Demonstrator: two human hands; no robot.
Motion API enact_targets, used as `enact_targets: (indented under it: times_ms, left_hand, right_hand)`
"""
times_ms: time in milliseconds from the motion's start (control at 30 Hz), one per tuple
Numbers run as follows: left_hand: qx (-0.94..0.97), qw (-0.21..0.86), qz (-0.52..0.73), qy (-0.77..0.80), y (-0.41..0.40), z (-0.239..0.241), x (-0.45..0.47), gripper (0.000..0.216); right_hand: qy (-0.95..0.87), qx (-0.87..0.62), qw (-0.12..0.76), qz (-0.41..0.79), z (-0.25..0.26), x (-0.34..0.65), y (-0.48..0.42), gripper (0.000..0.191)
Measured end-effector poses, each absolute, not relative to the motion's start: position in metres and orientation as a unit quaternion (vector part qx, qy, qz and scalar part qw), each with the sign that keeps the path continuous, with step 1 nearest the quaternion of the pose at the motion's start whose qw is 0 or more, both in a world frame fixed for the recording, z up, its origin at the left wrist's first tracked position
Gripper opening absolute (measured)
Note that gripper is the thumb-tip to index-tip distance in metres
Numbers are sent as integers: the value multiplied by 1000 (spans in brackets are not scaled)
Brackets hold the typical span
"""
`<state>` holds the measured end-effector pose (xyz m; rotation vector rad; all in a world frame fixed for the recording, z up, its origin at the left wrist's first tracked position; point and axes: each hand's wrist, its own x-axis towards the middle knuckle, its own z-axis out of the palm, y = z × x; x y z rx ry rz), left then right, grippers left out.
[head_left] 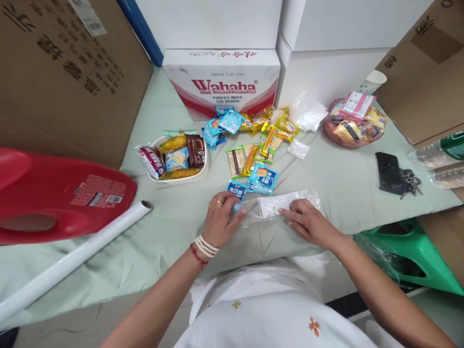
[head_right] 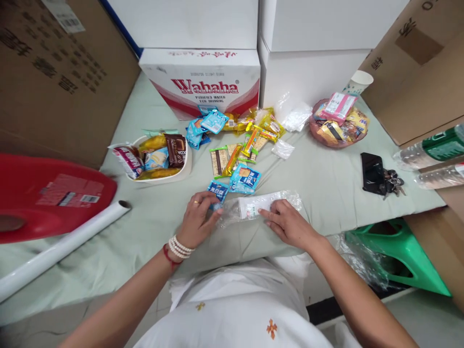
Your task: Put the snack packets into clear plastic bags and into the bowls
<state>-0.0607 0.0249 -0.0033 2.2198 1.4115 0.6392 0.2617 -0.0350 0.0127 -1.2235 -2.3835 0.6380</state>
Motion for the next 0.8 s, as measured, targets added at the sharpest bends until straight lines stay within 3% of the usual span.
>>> enact_targets:
  times_ms: [100,233,300,433,500,667,800]
  left_hand:
    - [767,150,171,600,16,3,-39,54]
    - [777,143,142,597,13,24,-30,6]
    - [762,211,169,588,15,36,-30,7]
    - [637,499,225,542,24,44,-7,22]
    - [624,531,231,525,28,41,15,21]
    - [796,279,74,532,25,33,55,29]
    - [819,188,-18,542,20,35,58,33]
  right_hand:
    - [-843,-451,207,206,7,258,-39,49]
    - [-840,-461,216,191,2,256,-39,47]
    - [-839,-460,219,189,0,255,-39,47]
    - [-837,-457,234,187,-3,251,-36,46]
    - [-832,-462,246,185,-4,248,-37,44]
    - [-773,-515,310,205,-1,249,-40,32]
    - [-620,-713,323,47,-8,263,-37,37]
